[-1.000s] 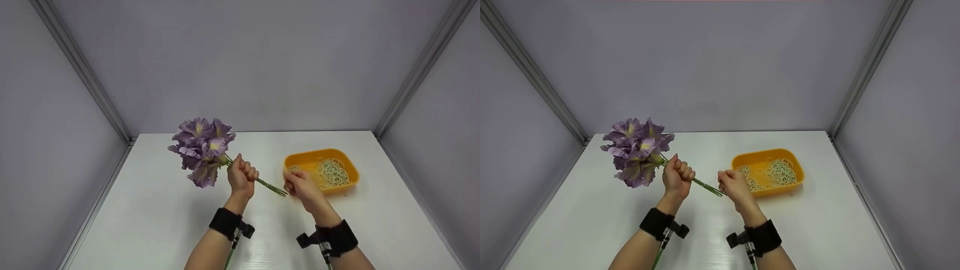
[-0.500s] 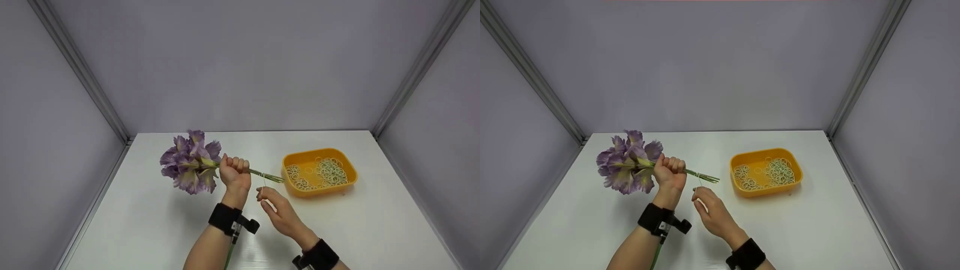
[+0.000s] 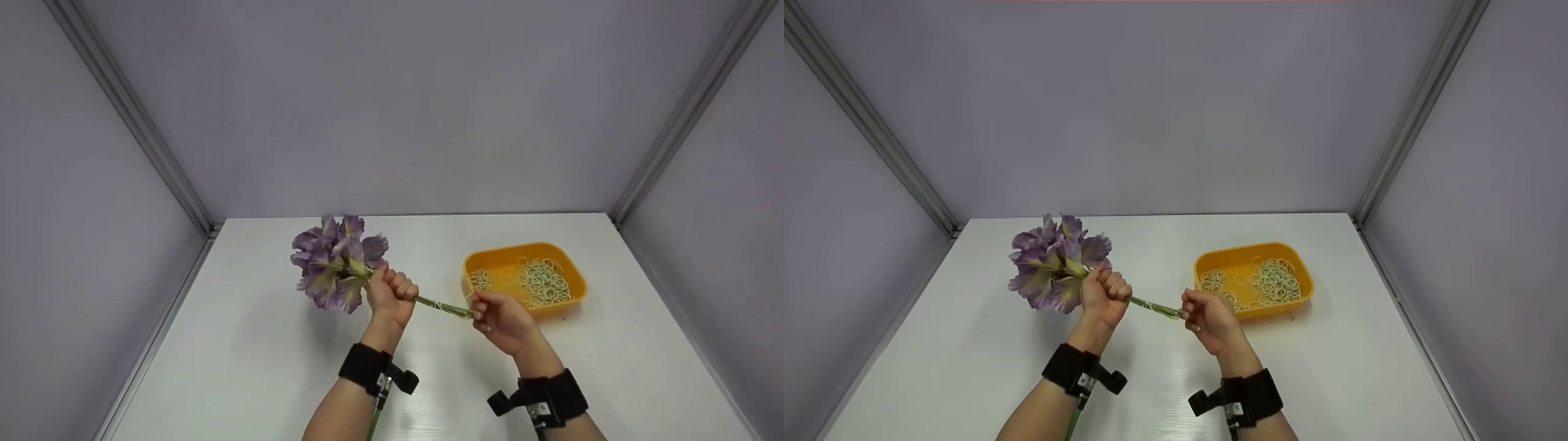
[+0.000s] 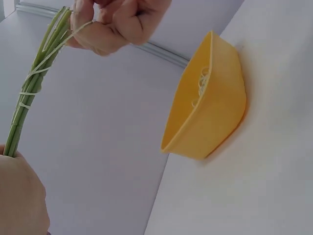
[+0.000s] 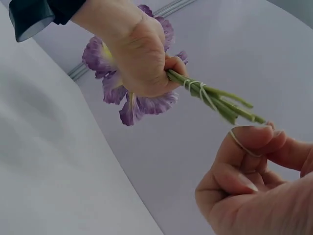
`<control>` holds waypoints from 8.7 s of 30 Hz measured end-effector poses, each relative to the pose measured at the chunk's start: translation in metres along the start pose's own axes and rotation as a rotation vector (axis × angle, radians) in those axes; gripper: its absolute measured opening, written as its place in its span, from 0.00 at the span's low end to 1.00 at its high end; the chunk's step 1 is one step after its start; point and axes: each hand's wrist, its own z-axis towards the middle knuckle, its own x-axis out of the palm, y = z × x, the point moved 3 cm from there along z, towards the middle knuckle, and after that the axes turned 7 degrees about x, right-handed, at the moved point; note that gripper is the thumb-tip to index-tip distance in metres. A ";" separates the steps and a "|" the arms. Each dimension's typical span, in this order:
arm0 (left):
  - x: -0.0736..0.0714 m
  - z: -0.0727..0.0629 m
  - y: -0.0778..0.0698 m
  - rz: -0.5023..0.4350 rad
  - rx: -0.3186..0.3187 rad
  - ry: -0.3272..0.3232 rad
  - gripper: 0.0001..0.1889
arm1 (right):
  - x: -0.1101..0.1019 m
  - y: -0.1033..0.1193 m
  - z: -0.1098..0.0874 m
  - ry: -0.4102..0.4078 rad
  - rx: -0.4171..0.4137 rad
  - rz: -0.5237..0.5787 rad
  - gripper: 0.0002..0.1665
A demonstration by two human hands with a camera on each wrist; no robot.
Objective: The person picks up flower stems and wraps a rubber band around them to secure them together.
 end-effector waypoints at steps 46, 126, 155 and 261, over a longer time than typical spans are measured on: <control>0.014 -0.006 0.006 0.429 0.337 0.003 0.25 | 0.036 0.012 -0.010 -0.497 -0.291 -0.608 0.11; 0.018 -0.012 0.013 0.447 0.082 0.185 0.26 | 0.018 0.017 -0.020 -0.045 -0.196 -0.494 0.16; 0.028 -0.001 0.008 -0.183 0.292 -0.128 0.25 | 0.003 -0.073 0.013 -0.069 -0.637 -0.841 0.18; 0.027 -0.010 0.017 0.301 -0.102 0.301 0.25 | 0.034 0.019 0.012 -0.285 -0.133 -0.842 0.11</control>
